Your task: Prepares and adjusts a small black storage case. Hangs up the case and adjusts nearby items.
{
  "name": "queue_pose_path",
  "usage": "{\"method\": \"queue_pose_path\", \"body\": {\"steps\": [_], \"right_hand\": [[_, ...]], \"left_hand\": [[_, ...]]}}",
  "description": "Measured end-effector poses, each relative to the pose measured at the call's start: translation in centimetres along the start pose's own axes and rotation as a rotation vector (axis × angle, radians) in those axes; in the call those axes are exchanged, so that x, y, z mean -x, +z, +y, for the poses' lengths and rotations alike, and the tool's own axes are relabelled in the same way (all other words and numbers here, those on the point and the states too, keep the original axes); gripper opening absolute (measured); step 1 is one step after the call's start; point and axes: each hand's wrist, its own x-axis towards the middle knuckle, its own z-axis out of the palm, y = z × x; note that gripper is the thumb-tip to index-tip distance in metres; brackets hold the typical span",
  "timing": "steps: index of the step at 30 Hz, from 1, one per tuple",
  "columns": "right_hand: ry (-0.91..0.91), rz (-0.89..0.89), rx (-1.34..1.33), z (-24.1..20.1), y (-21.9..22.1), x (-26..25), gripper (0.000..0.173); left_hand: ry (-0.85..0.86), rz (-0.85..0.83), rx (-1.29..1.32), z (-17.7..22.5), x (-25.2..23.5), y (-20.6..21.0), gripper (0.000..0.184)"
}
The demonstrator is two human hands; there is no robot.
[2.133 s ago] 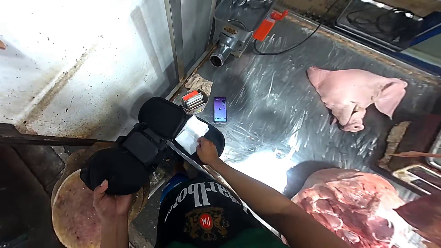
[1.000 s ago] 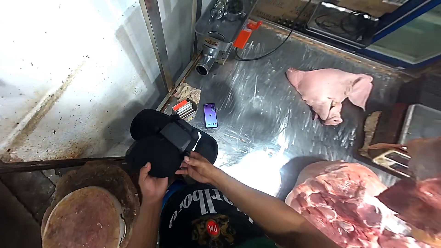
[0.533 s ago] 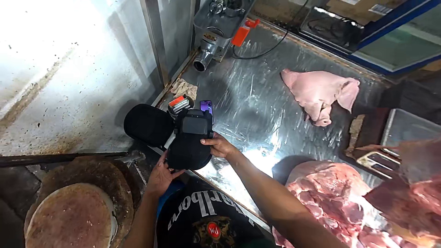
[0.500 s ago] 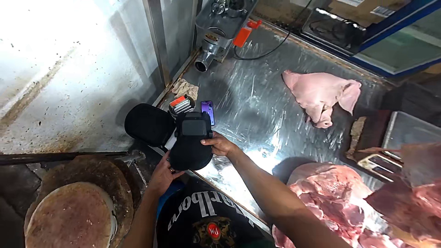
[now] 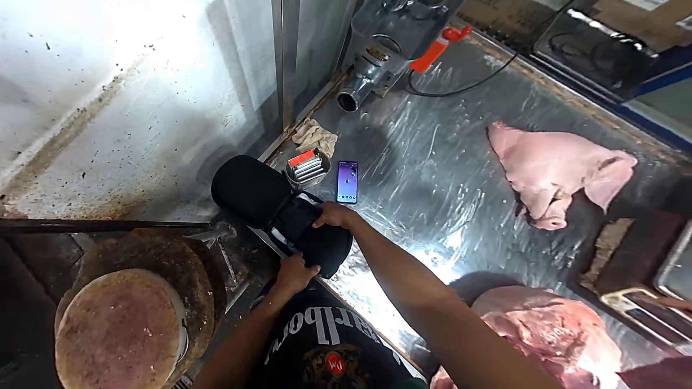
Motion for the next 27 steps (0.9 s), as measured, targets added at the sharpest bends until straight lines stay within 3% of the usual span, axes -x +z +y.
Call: {"method": "queue_pose_path", "body": {"steps": [4, 7, 9, 11, 13, 15, 18, 22, 27], "right_hand": [[-0.003, 0.269, 0.179, -1.3, 2.3, 2.3, 0.063], [-0.087, 0.474, 0.297, -0.6, 5.1, 3.8, 0.057], [-0.138, 0.635, 0.312, 0.3, 7.2, 4.9, 0.056], [-0.113, 0.729, 0.267, 1.2, 9.0, 6.6, 0.067], [-0.016, 0.715, 0.212, 2.1, 10.6, 8.8, 0.088], [0.129, 0.591, 0.132, 2.6, 11.7, 10.7, 0.107], [0.255, 0.46, -0.045, 3.7, 13.2, 11.4, 0.123], [0.186, 0.525, -0.261, 4.1, 13.7, 10.6, 0.117], [0.098, 0.7, -0.329, 4.7, 15.4, 8.6, 0.108]], "left_hand": [[0.012, 0.186, -0.291, 2.3, 1.4, -1.2, 0.073], [0.184, 0.441, -0.382, 1.7, 0.5, -2.2, 0.087], [0.29, 0.469, -0.417, 1.3, -1.2, -3.4, 0.1], [0.311, 0.44, -0.444, 1.2, -3.1, -4.4, 0.106], [0.266, 0.378, -0.459, 1.3, -4.4, -4.8, 0.11], [0.23, 0.356, -0.491, 1.2, -4.9, -4.5, 0.11], [0.23, 0.403, -0.57, 0.8, -5.2, -3.0, 0.109], [0.18, 0.376, -0.641, 1.5, -5.1, -3.0, 0.11], [0.169, 0.242, -0.655, 2.3, -5.2, -5.2, 0.114]]}}
